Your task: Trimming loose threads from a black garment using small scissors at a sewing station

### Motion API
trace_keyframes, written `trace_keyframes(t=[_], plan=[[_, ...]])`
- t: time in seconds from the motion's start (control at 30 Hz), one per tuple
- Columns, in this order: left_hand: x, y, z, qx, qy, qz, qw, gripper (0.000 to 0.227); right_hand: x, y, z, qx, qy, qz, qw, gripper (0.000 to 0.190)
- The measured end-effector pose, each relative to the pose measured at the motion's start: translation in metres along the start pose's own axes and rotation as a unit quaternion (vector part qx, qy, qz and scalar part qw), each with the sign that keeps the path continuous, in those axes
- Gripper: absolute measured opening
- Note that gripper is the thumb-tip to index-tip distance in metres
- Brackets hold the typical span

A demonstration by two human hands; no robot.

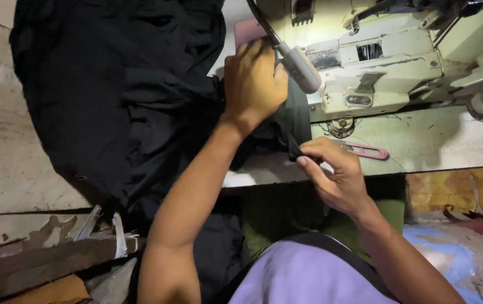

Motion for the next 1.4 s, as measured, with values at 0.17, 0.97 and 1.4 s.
trace_keyframes(t=[0.17,0.97,1.4], plan=[[0.0,0.008,-0.008,0.008,-0.013,-0.011,1.0,0.012,-0.003,0.0,0.005,0.006,0.004,0.003,1.0,0.005],[-0.035,-0.035,-0.049,0.0,-0.588,-0.165,0.792,0.027,-0.041,-0.037,0.03,0.102,-0.431,-0.076,0.893,0.021],[-0.035,-0.041,-0.042,-0.056,-0.593,-0.157,0.788,0.024,-0.036,-0.061,0.054,0.247,-0.606,-0.227,0.721,0.02]])
Point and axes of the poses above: each hand's wrist, its own y-axis towards the middle knuckle, its own x-axis out of the palm, z = x × y, the point moved 6 cm from there along y, towards the middle knuckle, and after that the axes turned 15 degrees about -z, right-handed, at the moved point
